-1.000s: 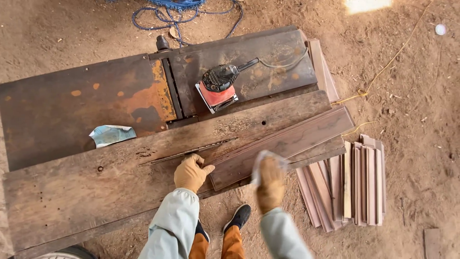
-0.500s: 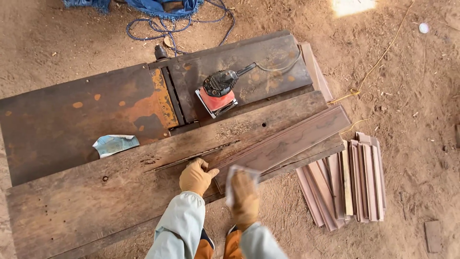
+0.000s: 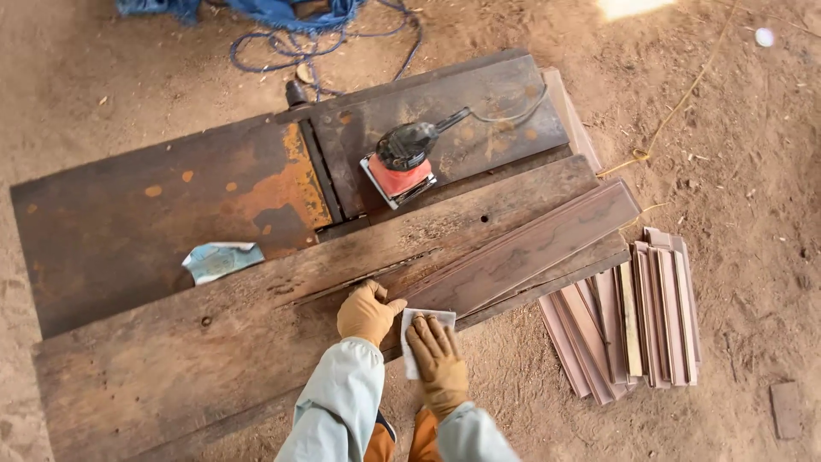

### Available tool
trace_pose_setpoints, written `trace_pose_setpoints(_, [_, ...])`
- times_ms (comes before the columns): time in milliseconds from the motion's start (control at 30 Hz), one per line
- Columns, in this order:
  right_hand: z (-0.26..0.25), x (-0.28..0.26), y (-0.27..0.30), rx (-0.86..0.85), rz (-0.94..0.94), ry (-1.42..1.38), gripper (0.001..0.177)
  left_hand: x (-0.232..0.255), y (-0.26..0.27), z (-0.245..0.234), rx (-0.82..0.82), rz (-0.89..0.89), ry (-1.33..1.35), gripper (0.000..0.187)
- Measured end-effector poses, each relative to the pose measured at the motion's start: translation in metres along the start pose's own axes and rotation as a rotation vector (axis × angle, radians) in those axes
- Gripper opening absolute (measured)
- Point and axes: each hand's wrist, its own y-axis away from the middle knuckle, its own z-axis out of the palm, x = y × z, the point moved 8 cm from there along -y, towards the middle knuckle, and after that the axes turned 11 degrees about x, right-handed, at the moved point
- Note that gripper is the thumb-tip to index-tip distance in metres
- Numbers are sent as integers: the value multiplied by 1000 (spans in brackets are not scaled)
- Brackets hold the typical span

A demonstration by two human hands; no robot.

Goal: The recorder uses a power orbital sander to sand a long piece of wood on a workbench and then wipes it down with a cloth.

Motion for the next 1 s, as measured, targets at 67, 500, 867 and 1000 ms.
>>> trace_pose_setpoints(67, [12, 27, -19, -407, -134, 266, 87, 0, -2, 3, 17, 16, -62, 47])
trace_pose_setpoints(500, [25, 80, 22, -258, -39, -22, 57, -8, -8, 9, 134, 78, -92, 51])
trace_pose_setpoints(867, [1, 196, -36, -375, -394, 822, 52, -20, 4, 22, 201, -124, -149, 49])
trace_pose_setpoints(1000, [-10, 220, -35, -400, -190, -57, 72, -29, 5, 27, 182, -318, -42, 50])
